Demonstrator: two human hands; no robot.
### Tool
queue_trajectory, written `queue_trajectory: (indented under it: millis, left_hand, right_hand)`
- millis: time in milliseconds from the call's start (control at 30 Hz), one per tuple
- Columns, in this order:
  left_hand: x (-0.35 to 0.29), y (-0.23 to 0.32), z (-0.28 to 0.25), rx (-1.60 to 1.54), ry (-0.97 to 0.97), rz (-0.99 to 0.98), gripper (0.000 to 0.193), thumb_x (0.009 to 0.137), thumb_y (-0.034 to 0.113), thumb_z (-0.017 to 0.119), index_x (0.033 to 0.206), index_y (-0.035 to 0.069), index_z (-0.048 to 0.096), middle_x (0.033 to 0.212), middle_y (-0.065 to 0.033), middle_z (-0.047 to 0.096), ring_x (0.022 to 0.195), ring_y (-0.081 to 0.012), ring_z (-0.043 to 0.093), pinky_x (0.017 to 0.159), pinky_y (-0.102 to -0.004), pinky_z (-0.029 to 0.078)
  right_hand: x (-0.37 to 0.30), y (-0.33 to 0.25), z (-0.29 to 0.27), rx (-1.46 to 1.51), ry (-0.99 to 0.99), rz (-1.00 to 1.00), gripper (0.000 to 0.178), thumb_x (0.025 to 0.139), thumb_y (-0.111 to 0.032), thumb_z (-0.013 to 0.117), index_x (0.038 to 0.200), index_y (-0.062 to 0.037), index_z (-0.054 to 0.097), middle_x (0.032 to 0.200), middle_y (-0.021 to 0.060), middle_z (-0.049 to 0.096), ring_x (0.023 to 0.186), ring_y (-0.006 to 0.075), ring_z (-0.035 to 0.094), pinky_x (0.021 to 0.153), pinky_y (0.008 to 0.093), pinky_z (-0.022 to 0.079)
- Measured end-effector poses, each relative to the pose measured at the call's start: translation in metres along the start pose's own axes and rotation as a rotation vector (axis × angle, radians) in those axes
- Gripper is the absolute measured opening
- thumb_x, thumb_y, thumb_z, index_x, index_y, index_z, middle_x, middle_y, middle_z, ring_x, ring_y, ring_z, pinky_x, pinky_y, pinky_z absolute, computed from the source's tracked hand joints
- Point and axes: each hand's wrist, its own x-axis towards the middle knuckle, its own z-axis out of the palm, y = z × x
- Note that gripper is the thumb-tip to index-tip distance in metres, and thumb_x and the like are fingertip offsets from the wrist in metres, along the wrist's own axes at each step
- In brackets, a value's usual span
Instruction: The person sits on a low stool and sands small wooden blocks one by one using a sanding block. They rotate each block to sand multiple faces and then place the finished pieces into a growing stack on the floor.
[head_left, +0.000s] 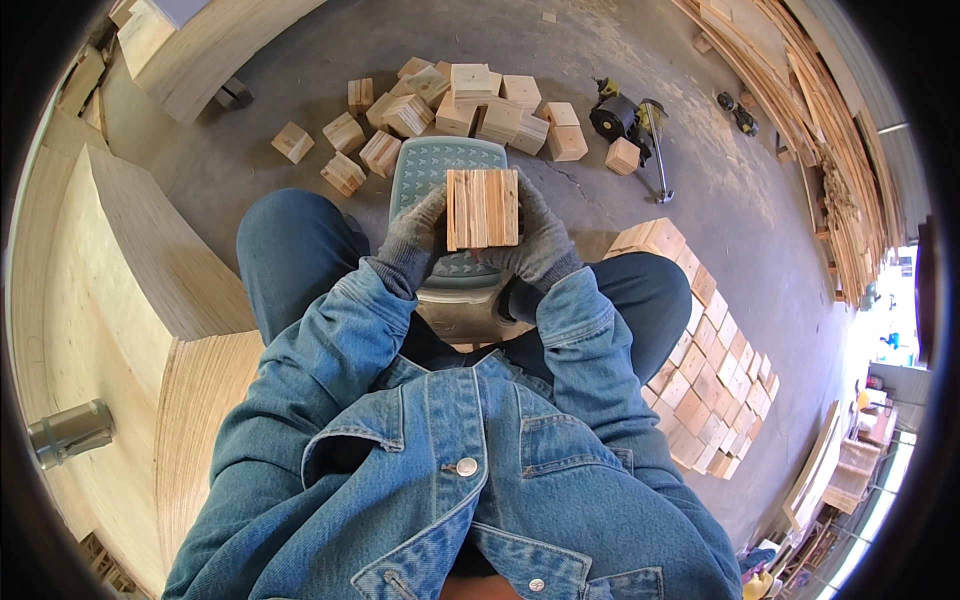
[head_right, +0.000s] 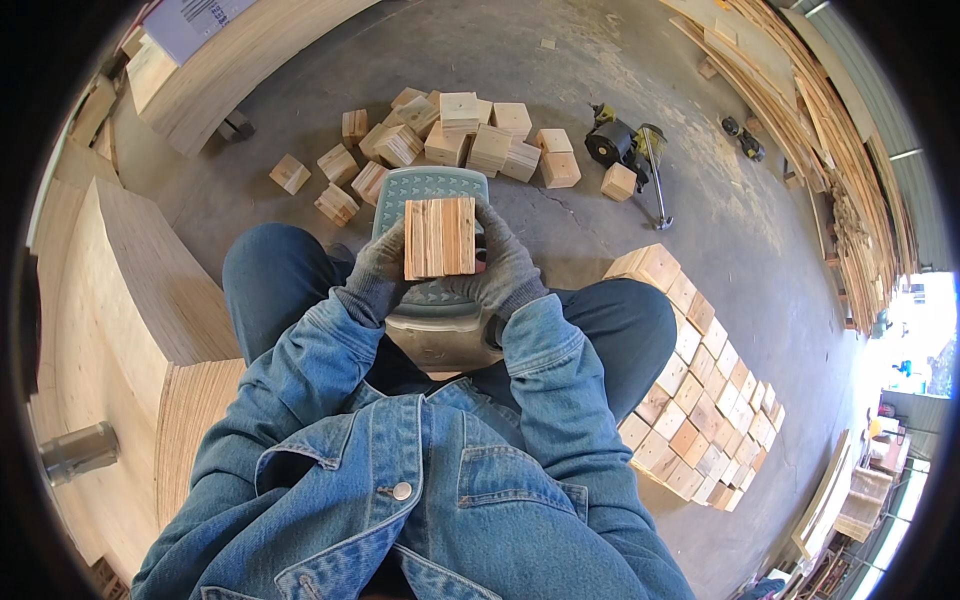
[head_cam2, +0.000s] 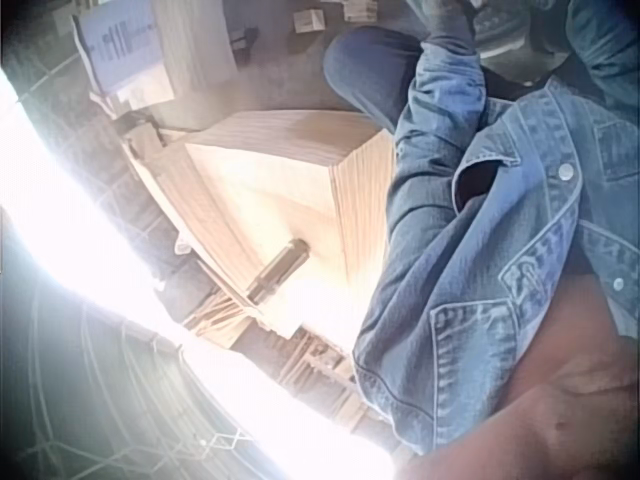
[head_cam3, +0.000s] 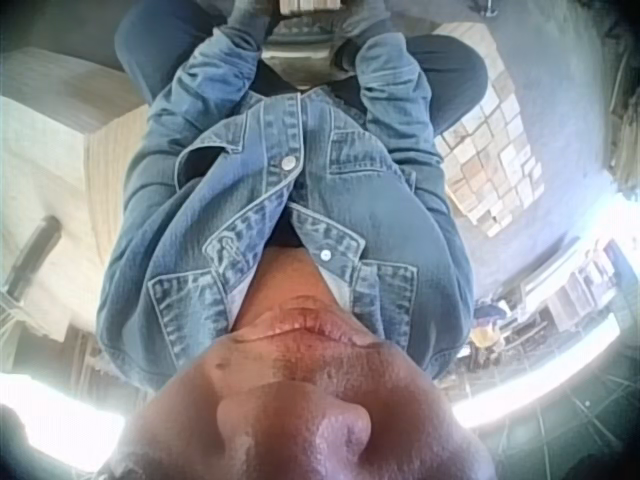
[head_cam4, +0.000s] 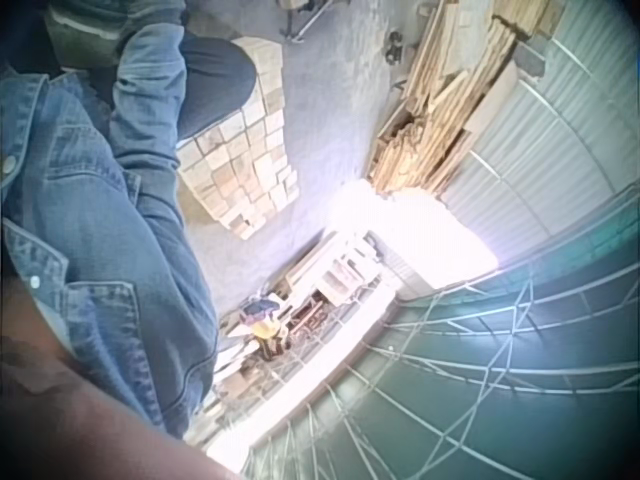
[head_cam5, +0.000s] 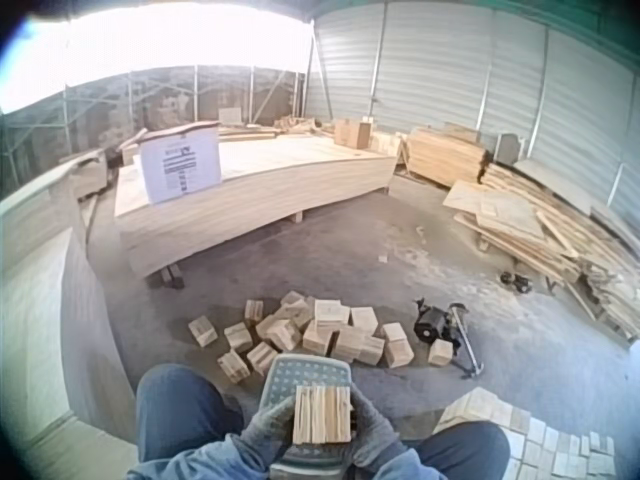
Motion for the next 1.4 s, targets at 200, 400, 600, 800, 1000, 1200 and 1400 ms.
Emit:
queue_trajectory:
  millis: [200, 400, 600, 800, 1000, 1200, 1400]
  left_hand:
    - [0.006, -0.005, -0.005, -0.029, -0.03, 0.037, 0.045, 0.106, 0.031, 0.069, 0.139, 0.002, 0.063, 0.129, -0.0141, 0.071, 0.114, -0.026, 0.073, 0.098, -0.0435, 0.063]
    - [0.006, -0.001, -0.004, -0.03, -0.022, 0.03, 0.047, 0.105, 0.032, 0.072, 0.14, 0.002, 0.062, 0.13, -0.0146, 0.07, 0.117, -0.0276, 0.071, 0.099, -0.0457, 0.061]
    - [0.003, -0.002, -0.001, -0.012, -0.013, 0.025, 0.049, 0.104, 0.034, 0.072, 0.139, 0.001, 0.062, 0.132, -0.0163, 0.069, 0.117, -0.0297, 0.072, 0.099, -0.0468, 0.062]
    - [0.004, -0.003, -0.003, -0.052, -0.02, 0.006, 0.051, 0.104, 0.034, 0.072, 0.14, 0.001, 0.06, 0.131, -0.018, 0.069, 0.116, -0.0311, 0.072, 0.097, -0.0516, 0.063]
    - [0.004, -0.001, 0.0, -0.007, 0.042, -0.058, 0.055, 0.104, 0.036, 0.072, 0.144, 0.0, 0.058, 0.13, -0.0197, 0.069, 0.112, -0.0339, 0.074, 0.088, -0.0535, 0.066]
    - [0.006, -0.003, -0.005, 0.028, -0.031, -0.054, 0.056, 0.106, 0.039, 0.067, 0.147, 0.002, 0.055, 0.134, -0.0194, 0.068, 0.115, -0.0342, 0.072, 0.096, -0.0574, 0.062]
    - [0.0, 0.001, 0.002, 0.031, -0.014, -0.037, 0.053, 0.106, 0.036, 0.067, 0.144, 0.0, 0.057, 0.131, -0.02, 0.069, 0.116, -0.0335, 0.072, 0.096, -0.0545, 0.063]
  right_hand:
    - [-0.002, -0.01, 0.011, 0.304, 0.015, 0.017, 0.082, 0.083, -0.032, 0.092, 0.151, -0.0134, 0.051, 0.139, 0.0127, 0.057, 0.125, 0.0312, 0.064, 0.098, 0.0569, 0.064]
    - [0.005, -0.031, 0.019, 0.545, 0.249, 0.36, 0.068, 0.094, -0.045, 0.082, 0.146, -0.0111, 0.055, 0.132, 0.0168, 0.056, 0.122, 0.036, 0.064, 0.093, 0.0603, 0.064]
    - [0.007, -0.02, 0.017, 0.474, 0.278, 0.334, 0.067, 0.095, -0.045, 0.081, 0.146, -0.0117, 0.055, 0.138, 0.018, 0.05, 0.129, 0.0349, 0.059, 0.097, 0.0611, 0.062]
    - [0.0, -0.006, 0.013, 0.34, 0.146, 0.124, 0.07, 0.094, -0.043, 0.082, 0.149, -0.0116, 0.052, 0.138, 0.0185, 0.052, 0.128, 0.0359, 0.06, 0.099, 0.0602, 0.062]
    - [-0.006, -0.006, 0.001, -0.158, 0.099, -0.076, 0.107, 0.072, -0.013, 0.1, 0.16, -0.0099, 0.04, 0.152, 0.0153, 0.056, 0.139, 0.0308, 0.057, 0.114, 0.0471, 0.055]
    - [-0.004, -0.01, -0.004, -0.208, 0.18, 0.092, 0.121, 0.06, -0.01, 0.105, 0.161, -0.0086, 0.039, 0.154, 0.0126, 0.057, 0.142, 0.029, 0.055, 0.119, 0.0438, 0.05]
    - [-0.003, -0.005, -0.01, -0.188, 0.158, 0.052, 0.121, 0.061, -0.009, 0.104, 0.162, -0.009, 0.038, 0.154, 0.0124, 0.057, 0.142, 0.0282, 0.056, 0.119, 0.0442, 0.05]
